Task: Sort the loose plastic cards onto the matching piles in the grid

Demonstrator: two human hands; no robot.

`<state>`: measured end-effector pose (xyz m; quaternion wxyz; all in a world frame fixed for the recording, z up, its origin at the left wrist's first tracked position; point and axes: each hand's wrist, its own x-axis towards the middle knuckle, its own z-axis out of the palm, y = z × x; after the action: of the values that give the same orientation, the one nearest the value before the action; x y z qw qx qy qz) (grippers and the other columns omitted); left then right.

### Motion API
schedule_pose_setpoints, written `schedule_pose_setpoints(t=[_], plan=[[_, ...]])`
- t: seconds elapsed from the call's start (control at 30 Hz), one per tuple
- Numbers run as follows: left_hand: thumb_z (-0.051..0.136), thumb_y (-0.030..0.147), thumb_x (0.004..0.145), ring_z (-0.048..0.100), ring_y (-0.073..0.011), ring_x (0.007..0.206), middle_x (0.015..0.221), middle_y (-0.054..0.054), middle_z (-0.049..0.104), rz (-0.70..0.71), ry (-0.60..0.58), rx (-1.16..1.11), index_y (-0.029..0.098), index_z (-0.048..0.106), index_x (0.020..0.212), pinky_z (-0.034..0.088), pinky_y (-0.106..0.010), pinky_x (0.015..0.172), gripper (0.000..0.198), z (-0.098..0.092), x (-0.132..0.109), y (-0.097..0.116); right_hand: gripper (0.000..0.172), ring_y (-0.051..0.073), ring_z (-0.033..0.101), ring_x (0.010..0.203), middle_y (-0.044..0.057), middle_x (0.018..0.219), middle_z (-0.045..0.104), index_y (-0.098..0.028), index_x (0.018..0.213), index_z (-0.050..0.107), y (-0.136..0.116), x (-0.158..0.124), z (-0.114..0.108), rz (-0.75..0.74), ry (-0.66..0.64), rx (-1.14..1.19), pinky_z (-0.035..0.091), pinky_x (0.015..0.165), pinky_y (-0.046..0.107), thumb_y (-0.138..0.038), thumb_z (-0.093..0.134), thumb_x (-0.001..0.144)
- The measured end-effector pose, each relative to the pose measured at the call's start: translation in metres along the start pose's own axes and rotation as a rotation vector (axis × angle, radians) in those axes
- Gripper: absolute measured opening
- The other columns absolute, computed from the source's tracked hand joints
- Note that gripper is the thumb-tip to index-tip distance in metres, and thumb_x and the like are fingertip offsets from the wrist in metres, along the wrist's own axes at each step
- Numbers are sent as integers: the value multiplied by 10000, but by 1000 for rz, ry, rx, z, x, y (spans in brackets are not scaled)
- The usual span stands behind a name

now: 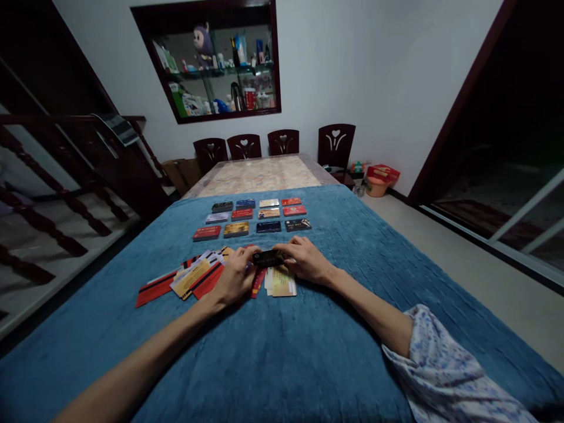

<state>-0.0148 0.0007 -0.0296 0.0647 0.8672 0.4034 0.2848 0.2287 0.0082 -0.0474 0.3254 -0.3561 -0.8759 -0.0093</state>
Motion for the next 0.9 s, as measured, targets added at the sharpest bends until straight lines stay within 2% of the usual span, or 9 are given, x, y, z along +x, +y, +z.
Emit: schedule_pose_setpoints(t=[0.27,0.43,0.63,0.9], plan=[[485,47,803,550,-228,958,1016,-61,645,-40,-4,18,200,567,1160,383,-376,859,397,-2,6,0,489,237,539,952,110,1007,651,-186,1356,509,-1,1,3,53,-28,1,430,825,400,-154,551,871],[509,67,811,558,-229,967,1065,-65,652,-45,23,11,195,559,1176,383,-380,870,389,-2,7,0,465,253,532,947,126,1031,652,-156,1339,490,-5,4,1,53,0,-33,421,817,400,-268,573,896],[524,65,802,564,-233,997,1106,-59,651,-60,20,-11,212,559,1183,387,-386,885,409,-1,9,-1,428,267,525,941,129,1031,637,-160,1296,523,-4,6,-1,21,22,-176,404,788,379,-300,567,894],[552,103,772,525,-269,1048,1163,-84,648,-38,-30,49,198,512,1265,375,-420,881,504,-6,15,6,511,270,505,949,139,1056,610,-152,1351,513,4,3,-1,-25,82,-304,411,762,373,-279,562,859]])
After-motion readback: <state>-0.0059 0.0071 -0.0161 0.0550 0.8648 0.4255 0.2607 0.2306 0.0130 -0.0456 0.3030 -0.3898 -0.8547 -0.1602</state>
